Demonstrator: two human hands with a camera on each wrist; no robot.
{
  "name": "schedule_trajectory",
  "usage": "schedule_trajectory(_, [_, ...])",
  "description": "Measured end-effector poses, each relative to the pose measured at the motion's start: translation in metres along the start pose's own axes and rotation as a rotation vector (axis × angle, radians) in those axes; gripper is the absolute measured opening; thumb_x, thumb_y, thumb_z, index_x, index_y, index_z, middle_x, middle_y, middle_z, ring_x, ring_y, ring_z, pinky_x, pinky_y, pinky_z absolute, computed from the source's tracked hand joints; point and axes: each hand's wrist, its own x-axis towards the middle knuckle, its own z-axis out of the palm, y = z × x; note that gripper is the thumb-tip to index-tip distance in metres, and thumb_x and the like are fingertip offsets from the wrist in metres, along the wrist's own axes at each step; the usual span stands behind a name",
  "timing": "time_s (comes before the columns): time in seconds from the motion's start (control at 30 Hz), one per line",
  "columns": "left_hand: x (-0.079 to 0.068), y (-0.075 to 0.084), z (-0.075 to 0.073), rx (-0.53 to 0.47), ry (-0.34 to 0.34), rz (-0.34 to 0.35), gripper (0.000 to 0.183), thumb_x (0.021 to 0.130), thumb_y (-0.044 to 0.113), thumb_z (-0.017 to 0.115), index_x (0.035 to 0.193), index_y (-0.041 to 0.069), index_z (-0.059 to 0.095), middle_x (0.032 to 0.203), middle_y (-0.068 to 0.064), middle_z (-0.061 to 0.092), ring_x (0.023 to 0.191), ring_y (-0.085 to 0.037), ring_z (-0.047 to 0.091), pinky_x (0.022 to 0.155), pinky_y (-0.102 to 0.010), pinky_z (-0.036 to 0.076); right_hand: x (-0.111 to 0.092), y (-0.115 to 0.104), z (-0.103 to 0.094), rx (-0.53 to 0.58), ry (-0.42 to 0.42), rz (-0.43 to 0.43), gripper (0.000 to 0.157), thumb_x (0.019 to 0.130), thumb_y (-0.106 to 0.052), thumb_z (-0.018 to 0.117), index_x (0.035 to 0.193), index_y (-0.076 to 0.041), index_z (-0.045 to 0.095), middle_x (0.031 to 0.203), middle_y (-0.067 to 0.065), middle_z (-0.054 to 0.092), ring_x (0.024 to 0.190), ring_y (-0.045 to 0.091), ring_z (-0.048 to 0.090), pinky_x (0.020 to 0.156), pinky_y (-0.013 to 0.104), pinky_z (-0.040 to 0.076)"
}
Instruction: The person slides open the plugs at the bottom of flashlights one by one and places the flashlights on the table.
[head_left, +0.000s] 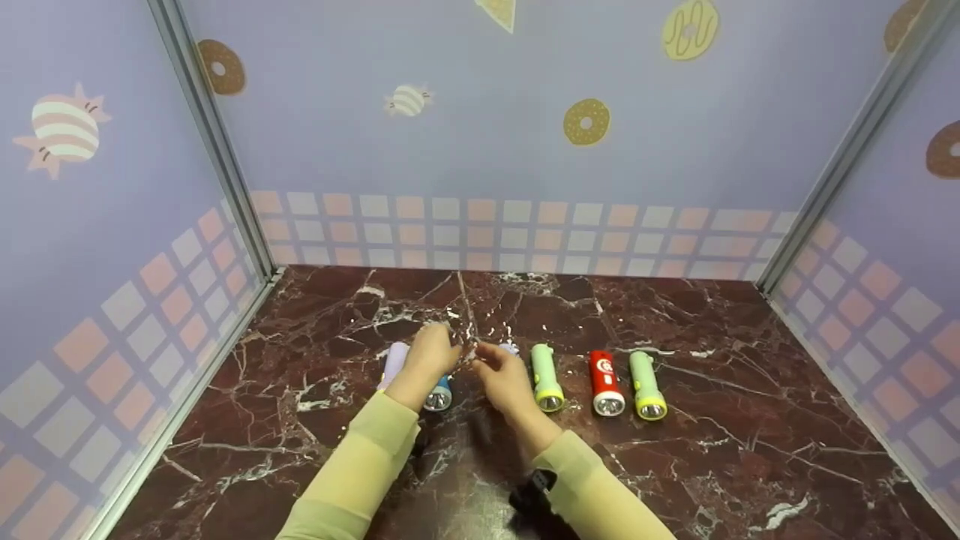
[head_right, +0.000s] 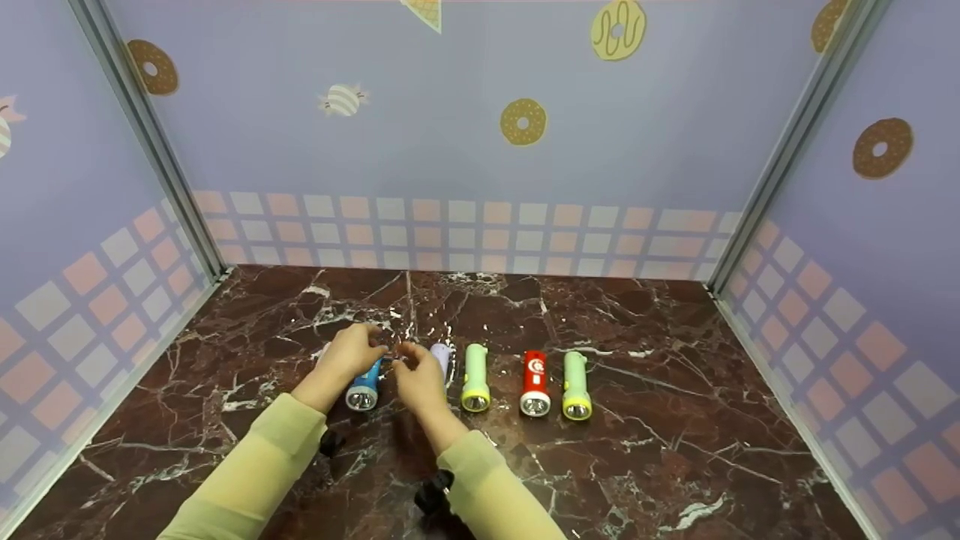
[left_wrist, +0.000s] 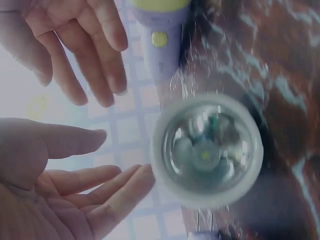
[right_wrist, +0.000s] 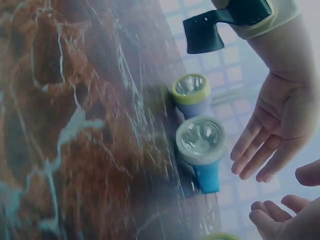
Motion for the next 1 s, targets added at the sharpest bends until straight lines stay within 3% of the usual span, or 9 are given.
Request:
schedule_trajectory(0.2, [-0.002,0.012,0.010,-0.081,0.009,0.013,0.037,0.088,0.010,0.071,0.121,-0.005,0.069,0.118,-0.024,0.073,0.113,-0.042,0.069,0.100,-0.050,0.055,-0.003,0.002,-0.014,0.050,0.032,-0.011,0.040,0.096,0.003,0.059,0.132,0.019,0.055,0.132,0.036,0.062,0.123,0.047,0.063,0.098,0.040,0.058])
schedule_trajectory(0.3, [-0.001,0.018,0.016,-0.108,-0.022,0.004,0.039,0.088,0.011,0.070,0.124,-0.004,0.068,0.121,-0.024,0.072,0.115,-0.042,0.068,0.100,-0.051,0.055,-0.004,0.004,-0.019,0.048,0.034,-0.011,0.041,0.096,0.003,0.057,0.134,0.020,0.053,0.134,0.037,0.059,0.123,0.048,0.062,0.095,0.039,0.060])
schedule_trajectory(0.43, [0.001,0.023,0.025,-0.158,-0.088,-0.026,0.042,0.090,0.014,0.071,0.128,-0.004,0.067,0.122,-0.023,0.072,0.118,-0.040,0.067,0.103,-0.050,0.054,-0.007,0.009,-0.025,0.004,0.051,-0.011,0.042,0.096,0.003,0.057,0.134,0.020,0.053,0.137,0.038,0.057,0.126,0.050,0.059,0.103,0.047,0.056])
schedule_trajectory(0.63, [0.004,0.025,0.039,-0.210,-0.137,-0.051,0.045,0.089,0.015,0.072,0.127,-0.008,0.065,0.122,-0.025,0.071,0.120,-0.041,0.065,0.107,-0.049,0.052,-0.009,0.015,-0.029,0.002,0.063,0.028,0.045,0.095,0.005,0.057,0.136,0.021,0.049,0.141,0.040,0.053,0.135,0.052,0.052,0.116,0.055,0.043])
schedule_trajectory(1.0, [0.009,0.023,0.059,-0.226,-0.191,-0.077,0.049,0.085,0.013,0.068,0.124,-0.015,0.063,0.125,-0.031,0.068,0.122,-0.044,0.063,0.109,-0.048,0.050,-0.012,0.021,-0.031,-0.080,0.006,0.093,0.053,0.092,0.006,0.056,0.140,0.022,0.044,0.145,0.042,0.048,0.137,0.051,0.049,0.114,0.055,0.045])
